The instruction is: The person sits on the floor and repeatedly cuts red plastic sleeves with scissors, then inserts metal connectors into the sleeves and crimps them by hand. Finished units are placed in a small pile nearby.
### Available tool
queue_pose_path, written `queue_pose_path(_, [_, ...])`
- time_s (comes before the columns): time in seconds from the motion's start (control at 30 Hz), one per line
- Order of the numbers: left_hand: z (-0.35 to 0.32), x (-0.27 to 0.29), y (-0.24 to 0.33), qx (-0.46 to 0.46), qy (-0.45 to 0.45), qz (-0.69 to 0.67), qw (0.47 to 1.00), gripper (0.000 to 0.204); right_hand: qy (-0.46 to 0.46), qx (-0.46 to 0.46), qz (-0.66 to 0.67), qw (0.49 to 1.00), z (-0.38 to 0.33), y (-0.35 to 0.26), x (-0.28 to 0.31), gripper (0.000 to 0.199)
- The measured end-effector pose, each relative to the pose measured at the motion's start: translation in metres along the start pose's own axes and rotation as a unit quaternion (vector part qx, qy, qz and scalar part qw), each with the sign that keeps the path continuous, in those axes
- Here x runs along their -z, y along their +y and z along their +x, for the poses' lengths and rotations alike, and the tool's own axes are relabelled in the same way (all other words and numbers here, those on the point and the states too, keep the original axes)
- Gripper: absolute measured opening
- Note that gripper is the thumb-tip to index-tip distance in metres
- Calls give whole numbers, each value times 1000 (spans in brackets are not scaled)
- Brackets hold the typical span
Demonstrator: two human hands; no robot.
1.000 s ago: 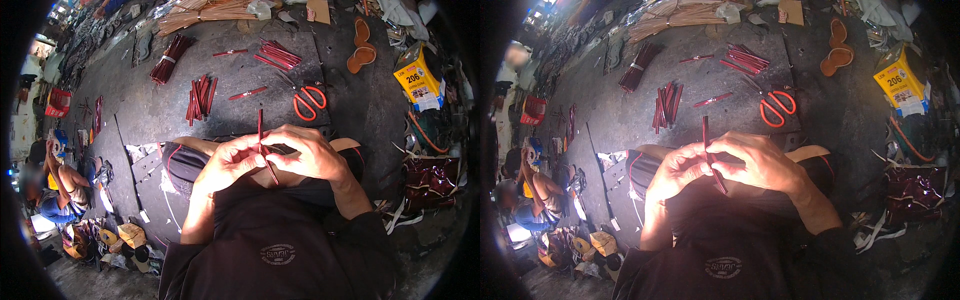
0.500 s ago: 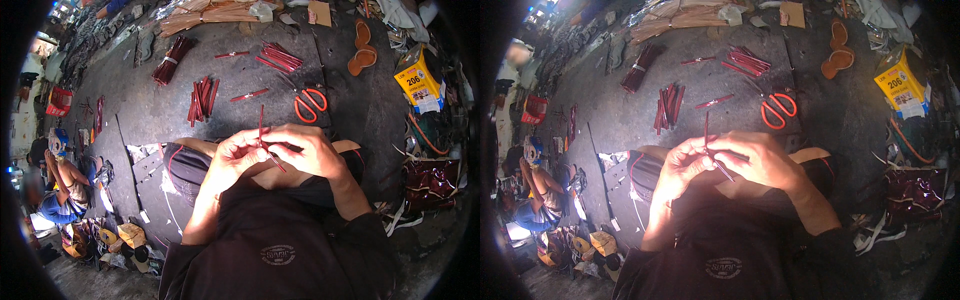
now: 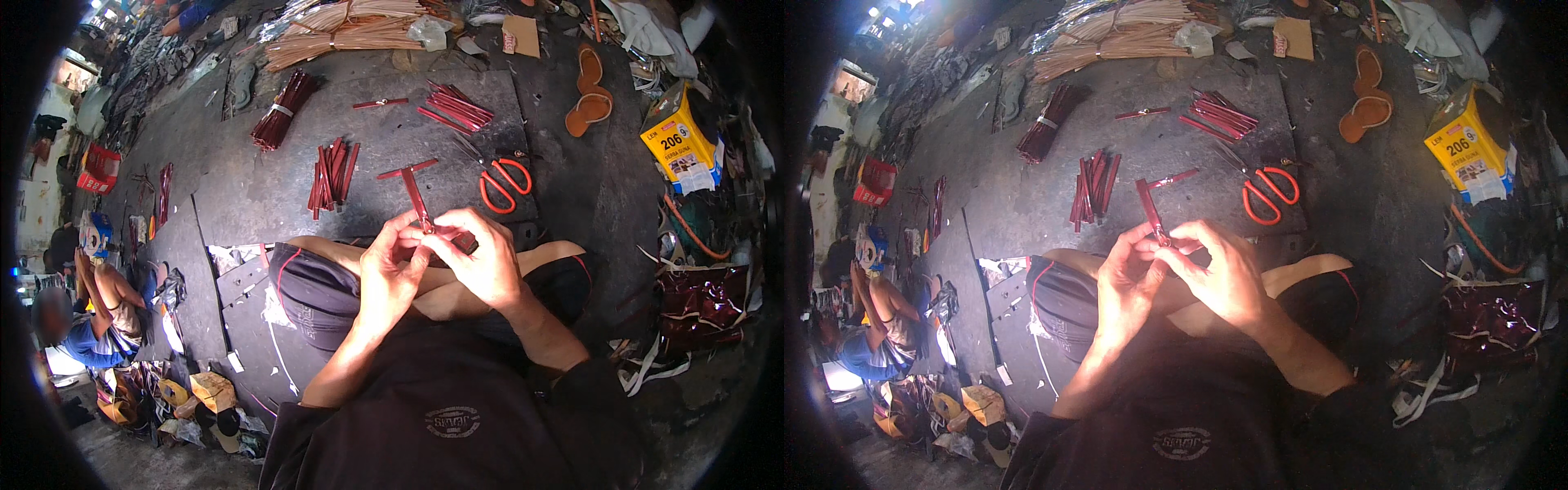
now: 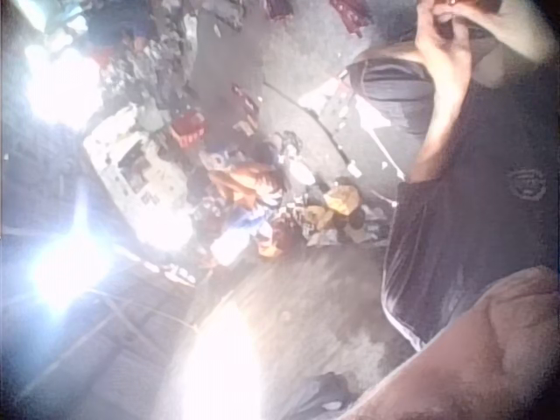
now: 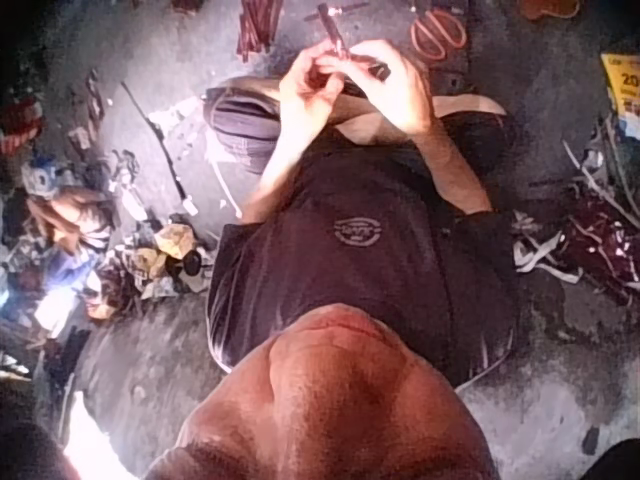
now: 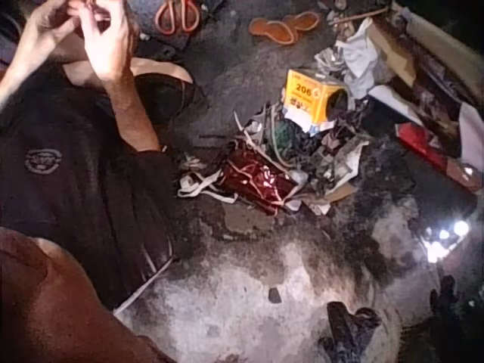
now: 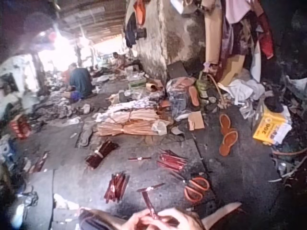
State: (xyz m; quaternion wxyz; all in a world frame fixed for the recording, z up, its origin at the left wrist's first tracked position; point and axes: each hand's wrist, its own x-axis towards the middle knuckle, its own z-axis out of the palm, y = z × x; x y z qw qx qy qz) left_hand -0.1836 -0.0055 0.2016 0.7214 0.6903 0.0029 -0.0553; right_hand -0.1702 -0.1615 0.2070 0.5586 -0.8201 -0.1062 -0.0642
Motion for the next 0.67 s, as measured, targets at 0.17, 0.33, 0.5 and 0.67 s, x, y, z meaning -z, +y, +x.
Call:
queue_pose_path(0.17, [2, -1, -5, -117, 52, 233, 964, 44, 7, -1, -24, 1000, 1, 3, -13, 21])
queue_pose_path(0.33, [12, 10, -19, -200, 44, 357, 911, 45, -52, -82, 14, 995, 9, 8, -15, 17])
queue_pose_path(0.5, [29, 20, -49, -249, 28, 442, 861, 53, -106, -150, 41, 982, 21, 40, -29, 18])
queue_pose_path(0.67, [45, 29, -56, -267, 26, 461, 846, 56, -116, -233, 317, 912, 34, 93, -50, 19])
